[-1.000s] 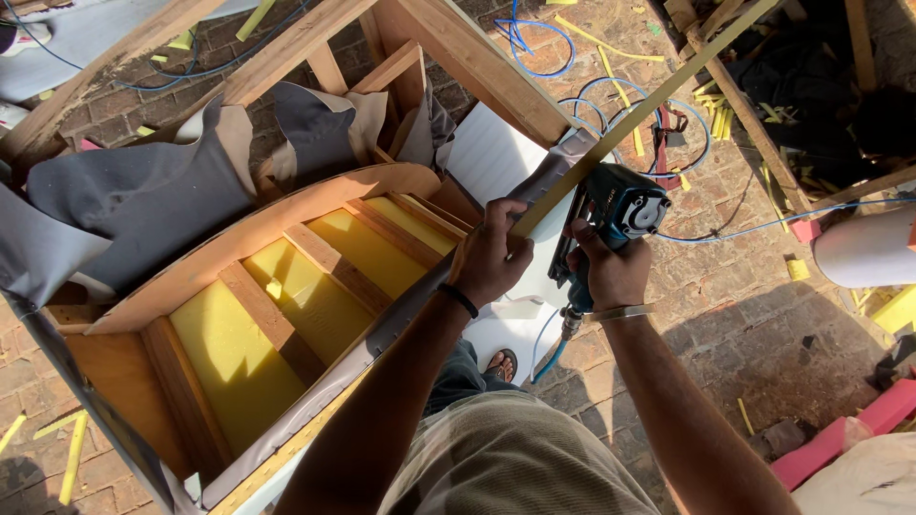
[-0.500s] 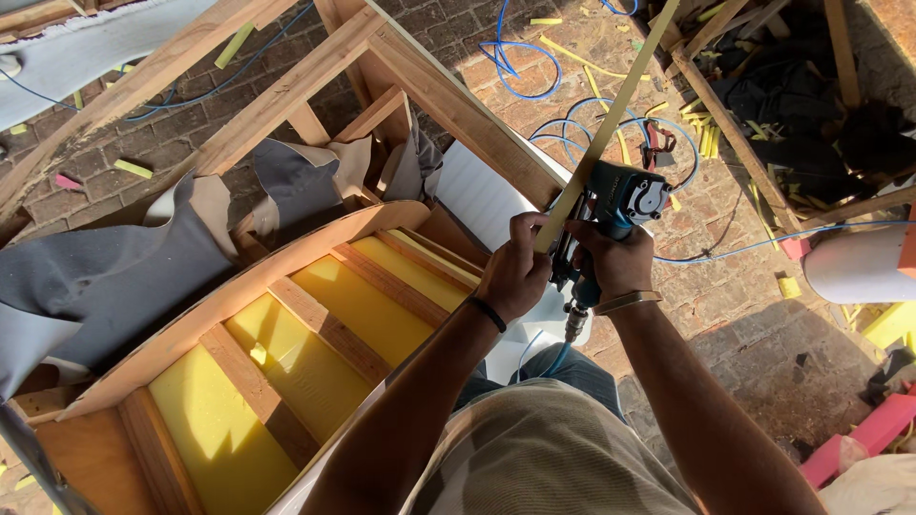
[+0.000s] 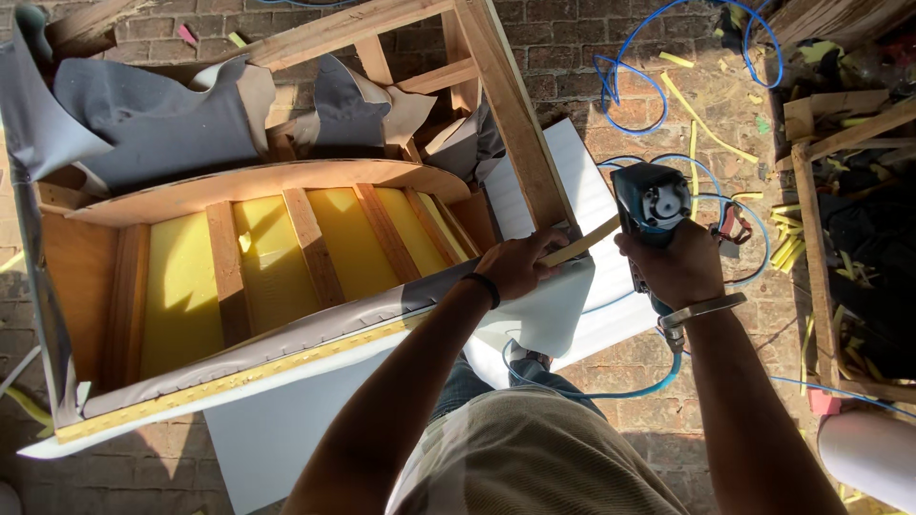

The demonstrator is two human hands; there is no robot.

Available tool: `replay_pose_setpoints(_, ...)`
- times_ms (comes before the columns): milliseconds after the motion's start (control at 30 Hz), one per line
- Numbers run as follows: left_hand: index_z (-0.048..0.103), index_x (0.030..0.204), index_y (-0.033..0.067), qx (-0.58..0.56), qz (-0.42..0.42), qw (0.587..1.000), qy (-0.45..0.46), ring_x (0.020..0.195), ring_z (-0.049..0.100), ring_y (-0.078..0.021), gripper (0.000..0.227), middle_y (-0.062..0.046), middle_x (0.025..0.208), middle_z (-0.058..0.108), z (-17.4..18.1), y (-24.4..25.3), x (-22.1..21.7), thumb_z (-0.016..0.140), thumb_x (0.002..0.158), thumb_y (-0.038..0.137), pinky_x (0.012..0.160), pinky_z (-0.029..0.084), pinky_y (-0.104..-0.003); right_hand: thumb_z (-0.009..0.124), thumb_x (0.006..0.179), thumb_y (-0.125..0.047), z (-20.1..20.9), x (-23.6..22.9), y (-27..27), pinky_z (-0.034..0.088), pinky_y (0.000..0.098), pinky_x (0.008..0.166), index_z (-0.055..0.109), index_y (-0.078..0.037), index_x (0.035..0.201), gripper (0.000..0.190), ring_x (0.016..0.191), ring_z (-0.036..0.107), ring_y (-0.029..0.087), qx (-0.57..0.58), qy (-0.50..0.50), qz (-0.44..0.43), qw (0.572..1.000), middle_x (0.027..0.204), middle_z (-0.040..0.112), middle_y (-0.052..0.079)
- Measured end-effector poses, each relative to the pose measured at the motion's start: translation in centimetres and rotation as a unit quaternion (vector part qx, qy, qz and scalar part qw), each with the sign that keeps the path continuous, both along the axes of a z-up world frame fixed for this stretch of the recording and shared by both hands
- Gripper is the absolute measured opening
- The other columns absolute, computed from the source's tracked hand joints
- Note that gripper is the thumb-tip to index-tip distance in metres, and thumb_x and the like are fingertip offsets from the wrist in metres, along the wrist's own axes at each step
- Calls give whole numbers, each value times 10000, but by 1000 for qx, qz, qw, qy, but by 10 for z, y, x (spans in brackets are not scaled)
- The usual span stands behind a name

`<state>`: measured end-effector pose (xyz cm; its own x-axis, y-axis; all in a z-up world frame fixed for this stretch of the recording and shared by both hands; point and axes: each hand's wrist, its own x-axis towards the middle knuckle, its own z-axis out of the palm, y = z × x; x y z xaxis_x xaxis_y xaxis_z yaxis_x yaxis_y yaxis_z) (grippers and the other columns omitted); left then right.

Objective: The person handles a white plastic chair part, places it on a wooden frame, and uses a pneumatic nail gun to attach a gray fabric cover to the frame. The person secures the fabric along the edges of the frame.

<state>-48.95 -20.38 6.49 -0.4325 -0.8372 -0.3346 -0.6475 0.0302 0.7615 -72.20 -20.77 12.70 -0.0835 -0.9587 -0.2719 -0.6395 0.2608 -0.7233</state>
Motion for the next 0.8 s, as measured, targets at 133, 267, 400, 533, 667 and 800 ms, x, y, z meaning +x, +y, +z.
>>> replay_pose_setpoints(133, 620, 1246, 160, -41, 53, 997, 24, 1141, 725, -235, 347, -56, 1182, 769, 3, 12, -18, 723, 935, 274, 969, 545, -416, 798, 866, -336, -10, -3, -17, 591, 419, 722, 755, -104, 1018, 280, 809, 756, 290, -58, 118, 140, 981, 861, 776, 140)
replay_pose_setpoints(267, 669, 1223, 165, -99, 86, 991, 26, 1102, 726, -256, 373, -74, 1156, 770, 9, 20, -27, 766, 872, 244, 958, 546, -420, 817, 802, -315, -20, -4, -24, 599, 429, 763, 703, -104, 1123, 401, 866, 762, 324, -90, 67, 209, 971, 921, 775, 142)
replay_pose_setpoints(400, 722, 1206, 202, -117, 108, 987, 32, 984, 755, -264, 380, -76, 1042, 796, 12, 25, -27, 774, 830, 211, 900, 576, -417, 813, 804, -281, -25, 6, -26, 609, 416, 770, 688, -96, 1175, 432, 874, 767, 321, -91, 48, 251, 963, 942, 774, 147)
replay_pose_setpoints(533, 747, 1170, 209, -147, 89, 985, -23, 901, 763, -266, 326, -84, 995, 791, 12, 18, -31, 781, 848, 243, 861, 586, -420, 823, 729, -224, -19, 11, -28, 601, 418, 769, 662, -83, 1219, 535, 878, 773, 300, -102, -26, 280, 954, 948, 773, 139)
replay_pose_setpoints(667, 738, 1183, 223, -147, 91, 984, -47, 863, 763, -246, 329, -73, 995, 788, 10, 10, -32, 768, 861, 281, 829, 592, -401, 825, 770, -256, -11, 18, -39, 635, 464, 711, 668, -127, 1254, 524, 780, 788, 350, 41, 67, 261, 962, 918, 780, 146)
replay_pose_setpoints(800, 740, 1174, 228, -156, 91, 979, -96, 881, 759, -225, 232, -32, 1065, 785, -2, 23, -20, 718, 957, 307, 774, 600, -381, 853, 762, -277, -18, 31, -40, 608, 434, 806, 637, -112, 1292, 596, 881, 764, 332, -65, 92, 334, 936, 949, 773, 167)
